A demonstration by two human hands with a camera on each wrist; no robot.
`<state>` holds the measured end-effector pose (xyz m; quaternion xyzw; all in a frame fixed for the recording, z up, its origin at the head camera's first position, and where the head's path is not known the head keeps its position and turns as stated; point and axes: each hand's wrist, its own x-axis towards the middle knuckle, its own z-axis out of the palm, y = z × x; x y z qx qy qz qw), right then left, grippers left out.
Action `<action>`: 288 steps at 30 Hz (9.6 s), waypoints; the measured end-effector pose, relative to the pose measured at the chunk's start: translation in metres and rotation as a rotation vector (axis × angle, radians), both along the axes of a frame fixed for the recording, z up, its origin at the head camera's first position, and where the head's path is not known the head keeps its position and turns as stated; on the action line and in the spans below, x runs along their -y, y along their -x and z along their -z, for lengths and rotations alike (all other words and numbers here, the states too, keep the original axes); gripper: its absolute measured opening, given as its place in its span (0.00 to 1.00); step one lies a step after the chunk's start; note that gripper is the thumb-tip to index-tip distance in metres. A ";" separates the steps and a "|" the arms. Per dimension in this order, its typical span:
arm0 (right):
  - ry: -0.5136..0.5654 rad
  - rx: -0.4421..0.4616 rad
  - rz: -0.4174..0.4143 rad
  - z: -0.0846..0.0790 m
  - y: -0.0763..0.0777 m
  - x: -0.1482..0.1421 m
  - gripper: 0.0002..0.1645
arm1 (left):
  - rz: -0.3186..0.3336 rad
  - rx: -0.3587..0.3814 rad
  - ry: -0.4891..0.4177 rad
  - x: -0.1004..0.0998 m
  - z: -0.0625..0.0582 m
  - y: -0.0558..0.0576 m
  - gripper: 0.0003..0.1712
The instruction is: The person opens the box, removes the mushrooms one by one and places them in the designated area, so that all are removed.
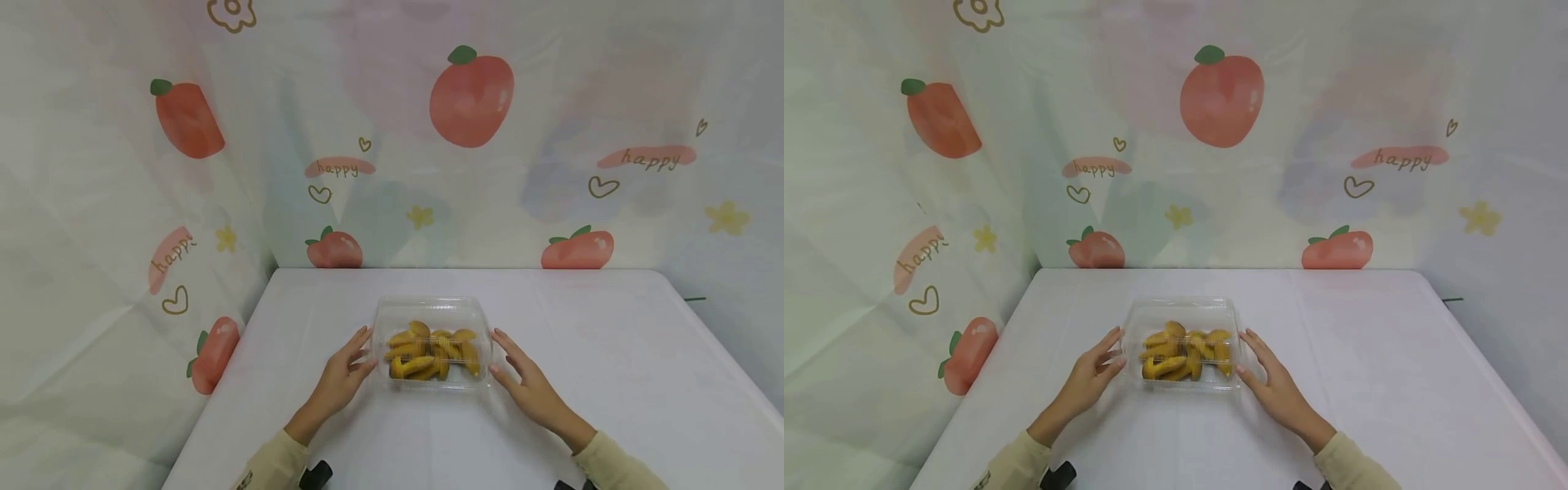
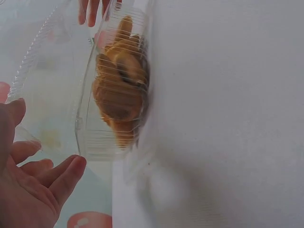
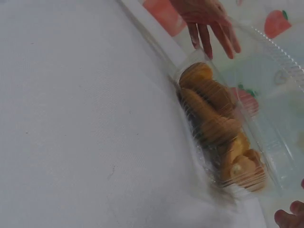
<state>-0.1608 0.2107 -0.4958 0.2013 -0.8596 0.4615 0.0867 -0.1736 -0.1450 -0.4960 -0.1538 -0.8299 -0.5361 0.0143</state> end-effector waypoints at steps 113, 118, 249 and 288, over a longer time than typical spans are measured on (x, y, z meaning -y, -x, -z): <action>0.186 0.624 -0.045 -0.029 0.134 0.004 0.46 | 0.191 0.419 -0.215 -0.009 -0.003 0.134 0.37; 0.193 0.648 -0.050 -0.027 0.135 0.005 0.46 | 0.193 0.467 -0.235 -0.009 -0.001 0.136 0.38; -0.178 0.038 -0.377 -0.002 0.044 0.072 0.22 | 0.282 0.064 0.268 0.018 0.013 0.020 0.39; -0.045 0.233 -0.426 -0.016 0.047 0.067 0.39 | 0.297 0.073 0.270 0.017 0.010 0.018 0.40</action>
